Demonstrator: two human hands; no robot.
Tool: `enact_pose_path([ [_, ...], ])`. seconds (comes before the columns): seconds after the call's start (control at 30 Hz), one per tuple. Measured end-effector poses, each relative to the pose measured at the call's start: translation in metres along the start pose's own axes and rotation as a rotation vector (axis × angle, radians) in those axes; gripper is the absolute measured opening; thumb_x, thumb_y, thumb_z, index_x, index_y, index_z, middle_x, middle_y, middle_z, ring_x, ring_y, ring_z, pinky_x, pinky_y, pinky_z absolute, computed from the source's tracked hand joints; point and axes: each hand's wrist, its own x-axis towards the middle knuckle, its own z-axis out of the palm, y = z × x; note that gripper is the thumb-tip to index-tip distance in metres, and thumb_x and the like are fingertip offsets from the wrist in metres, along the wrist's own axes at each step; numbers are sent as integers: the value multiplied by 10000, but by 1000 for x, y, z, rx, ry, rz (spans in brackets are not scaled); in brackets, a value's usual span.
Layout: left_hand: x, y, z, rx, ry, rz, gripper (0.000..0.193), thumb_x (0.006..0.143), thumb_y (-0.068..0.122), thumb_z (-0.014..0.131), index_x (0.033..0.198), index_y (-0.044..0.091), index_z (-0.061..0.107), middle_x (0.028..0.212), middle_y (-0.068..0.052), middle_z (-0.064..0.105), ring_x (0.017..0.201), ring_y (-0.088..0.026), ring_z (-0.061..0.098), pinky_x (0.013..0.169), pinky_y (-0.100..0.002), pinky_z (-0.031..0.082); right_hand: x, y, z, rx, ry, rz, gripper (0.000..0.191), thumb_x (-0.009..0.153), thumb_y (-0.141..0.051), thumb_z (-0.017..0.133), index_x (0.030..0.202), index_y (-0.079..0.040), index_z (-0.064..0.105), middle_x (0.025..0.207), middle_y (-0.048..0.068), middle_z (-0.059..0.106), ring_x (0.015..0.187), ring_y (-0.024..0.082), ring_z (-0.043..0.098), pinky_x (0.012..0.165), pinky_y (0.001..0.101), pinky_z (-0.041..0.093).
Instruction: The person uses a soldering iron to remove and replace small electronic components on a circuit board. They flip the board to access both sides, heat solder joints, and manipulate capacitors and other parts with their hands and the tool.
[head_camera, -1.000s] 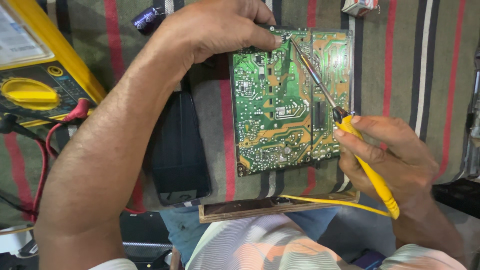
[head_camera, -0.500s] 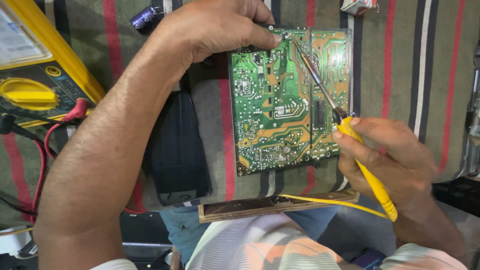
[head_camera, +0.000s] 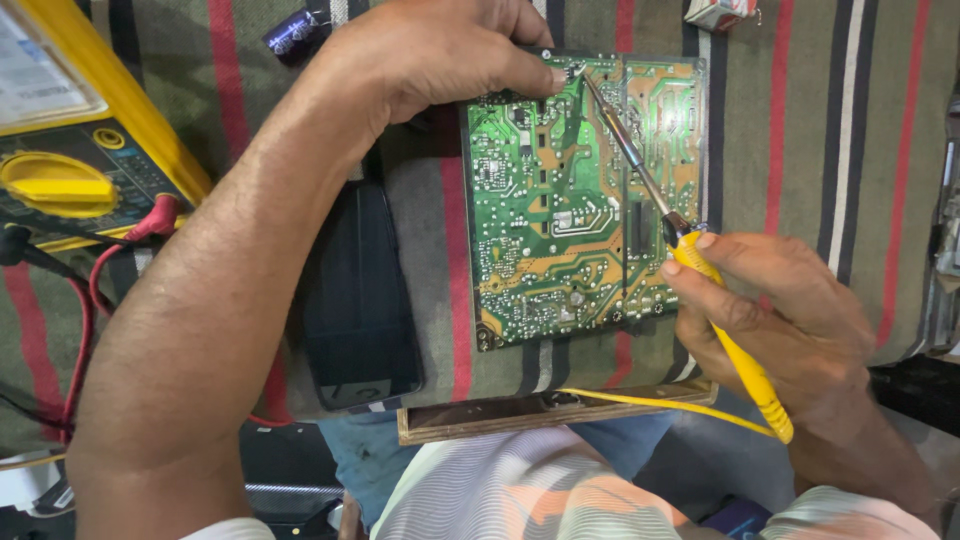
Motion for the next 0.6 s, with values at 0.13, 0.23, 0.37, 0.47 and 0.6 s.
enact_pose_path([
  [0.13, -1, 2, 1, 32, 28, -27, 226, 879, 211, 747, 1039, 55, 777, 875, -28, 791, 751, -90, 726, 704, -256, 578, 2, 1, -2, -29, -26, -31, 358, 692, 148, 802, 1016, -2, 776, 1079, 166, 668, 933, 292, 723, 784, 362, 597],
  [0.23, -3, 4, 1, 65, 53, -32, 227, 872, 223, 752, 1034, 66, 783, 866, -25, 792, 742, -95, 725, 697, -260, 578, 2, 0, -2, -38, -12, -30, 349, 739, 153, 808, 1043, -15, 778, 1106, 150, 666, 966, 283, 726, 818, 356, 605],
  [0.37, -5, 5, 2, 86, 62, -20, 228, 872, 224, 755, 1037, 70, 785, 869, -24, 794, 741, -100, 728, 699, -266, 578, 1, -1, -1, -11, -11, -3, 370, 705, 150, 800, 1041, -1, 772, 1101, 156, 665, 956, 293, 726, 796, 348, 595],
  [0.47, -5, 5, 1, 47, 48, -13, 228, 873, 217, 753, 1044, 69, 782, 883, -19, 797, 759, -91, 731, 715, -258, 579, 1, 0, 1, -5, 8, -7, 372, 704, 163, 803, 1042, 11, 771, 1092, 160, 663, 952, 296, 719, 786, 341, 595],
  [0.6, -5, 5, 2, 64, 67, -43, 248, 862, 224, 759, 1057, 74, 780, 889, -19, 793, 764, -93, 726, 713, -261, 577, -1, 1, 0, -27, -1, -16, 358, 690, 166, 805, 1015, 19, 772, 1075, 172, 656, 952, 307, 712, 798, 372, 595],
])
